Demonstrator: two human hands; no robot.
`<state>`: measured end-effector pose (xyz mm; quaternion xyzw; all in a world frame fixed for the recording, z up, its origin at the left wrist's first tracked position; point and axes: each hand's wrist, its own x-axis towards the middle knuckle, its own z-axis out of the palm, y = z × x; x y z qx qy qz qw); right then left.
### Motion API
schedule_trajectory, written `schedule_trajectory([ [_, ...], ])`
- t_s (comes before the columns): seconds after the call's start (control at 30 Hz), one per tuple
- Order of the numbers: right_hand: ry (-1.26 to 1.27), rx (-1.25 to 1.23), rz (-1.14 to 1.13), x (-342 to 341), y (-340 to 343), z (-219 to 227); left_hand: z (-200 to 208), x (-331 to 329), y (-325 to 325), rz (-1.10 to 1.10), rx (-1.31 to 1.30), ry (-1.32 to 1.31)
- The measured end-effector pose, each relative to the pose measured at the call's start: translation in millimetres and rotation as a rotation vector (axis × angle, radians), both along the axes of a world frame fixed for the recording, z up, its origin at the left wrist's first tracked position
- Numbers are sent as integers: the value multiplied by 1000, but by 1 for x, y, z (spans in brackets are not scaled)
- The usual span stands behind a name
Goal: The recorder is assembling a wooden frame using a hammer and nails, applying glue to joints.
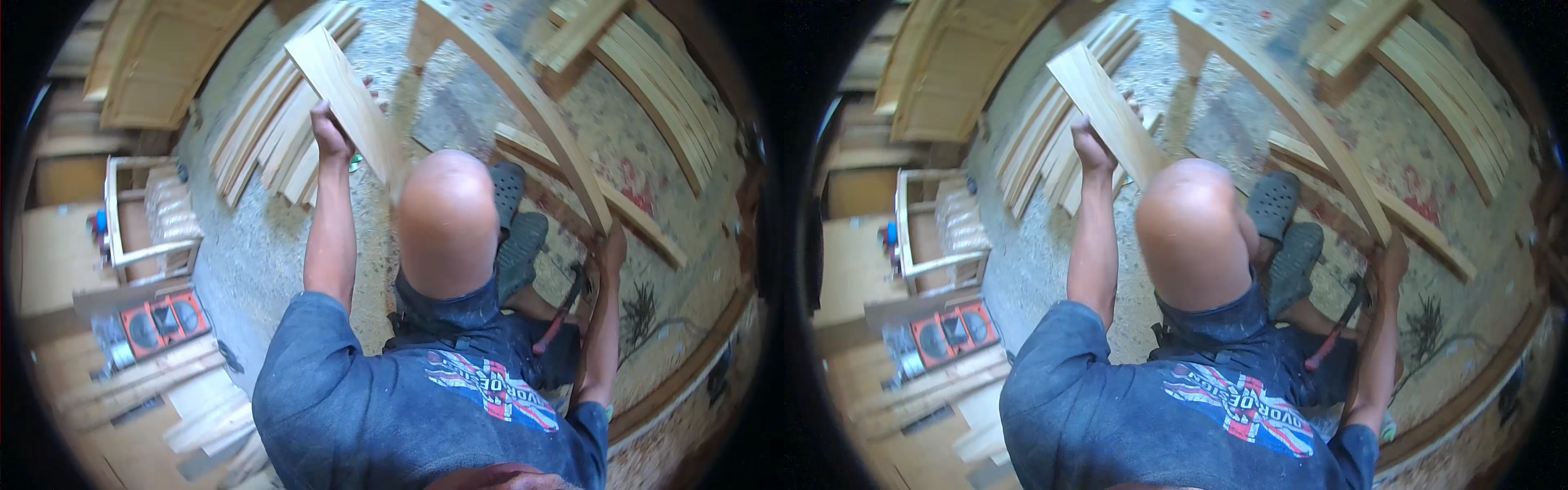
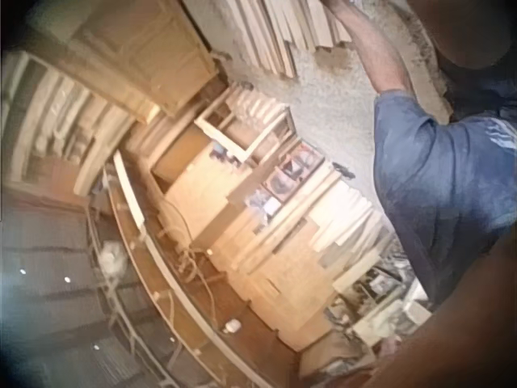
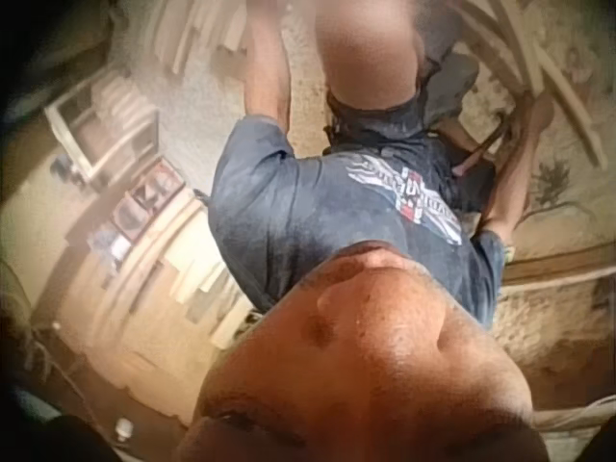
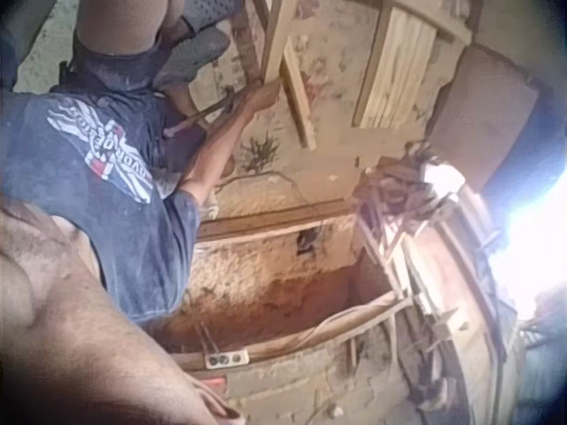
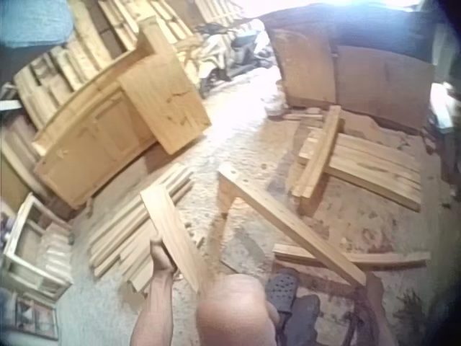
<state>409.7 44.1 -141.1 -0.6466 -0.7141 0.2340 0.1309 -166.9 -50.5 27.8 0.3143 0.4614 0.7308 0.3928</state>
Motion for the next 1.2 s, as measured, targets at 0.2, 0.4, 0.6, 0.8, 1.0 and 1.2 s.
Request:
schedule_trajectory([
  [0.2,27,50,16,-2,-1,8,109,-2,23,237,365,152],
  [0.4,-13,69,6,-2,-4,14,148,24,61,203,528,72],
  [0.6,2,82,28,1,-5,9,143,29,93,-283,751,-19],
  [0.8,-88,80,24,-3,-7,19,135,29,107,-431,838,-123],
  [1.0,18,59,-24,0,-7,16,97,147,111,31,301,122],
  [1.2,-72,24,-14,10,6,-12,44,285,136,-440,270,96],
])
